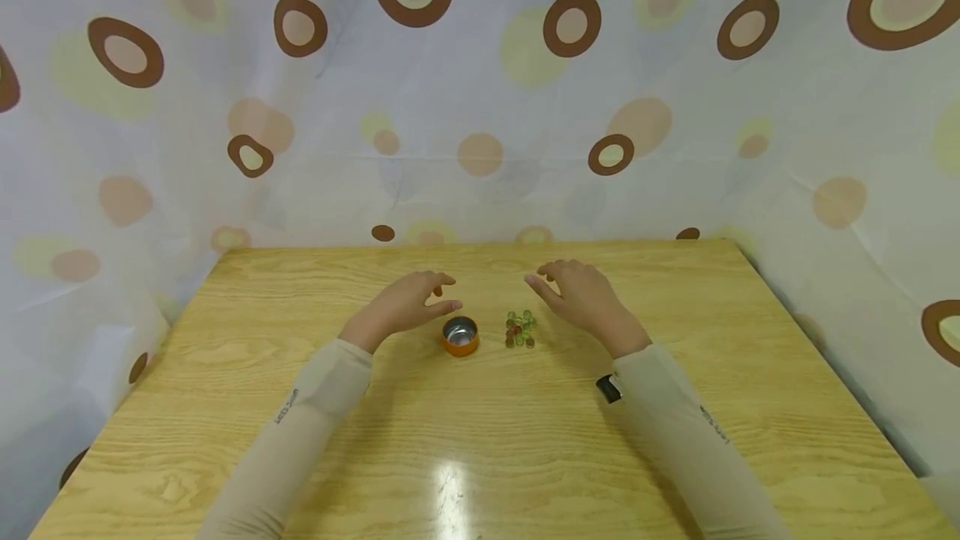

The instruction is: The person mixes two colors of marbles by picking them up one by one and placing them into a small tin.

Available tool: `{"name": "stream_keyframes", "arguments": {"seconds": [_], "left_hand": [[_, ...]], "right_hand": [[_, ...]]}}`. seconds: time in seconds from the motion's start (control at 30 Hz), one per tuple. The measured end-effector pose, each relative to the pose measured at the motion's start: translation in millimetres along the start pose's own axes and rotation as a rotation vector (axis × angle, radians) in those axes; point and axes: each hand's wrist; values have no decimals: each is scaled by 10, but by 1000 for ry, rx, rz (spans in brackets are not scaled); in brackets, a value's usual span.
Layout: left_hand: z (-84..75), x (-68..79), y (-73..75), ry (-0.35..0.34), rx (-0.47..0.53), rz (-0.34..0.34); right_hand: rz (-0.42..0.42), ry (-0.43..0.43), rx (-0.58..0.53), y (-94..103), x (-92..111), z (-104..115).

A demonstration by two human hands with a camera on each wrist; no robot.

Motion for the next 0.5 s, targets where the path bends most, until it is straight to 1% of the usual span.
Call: {"name": "stream_keyframes", "arguments": {"seconds": [0.17,0.3,0.5], "left_hand": [[6,-5,-55,-13,6,46],[7,-9,-86,-20,35,79],[30,-35,-130,-35,40,102]], "right_hand": [[6,-14,11,-17,16,-18],[17,-20,19,-14,24,-22],[16,-23,29,3,21,-14]]}}
Point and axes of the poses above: each hand's wrist, its own x-axis away from the middle knuckle, its own y-axis out of the back of the hand, z = x × y, and after that the axes turned 3 degrees about -z, right-handed
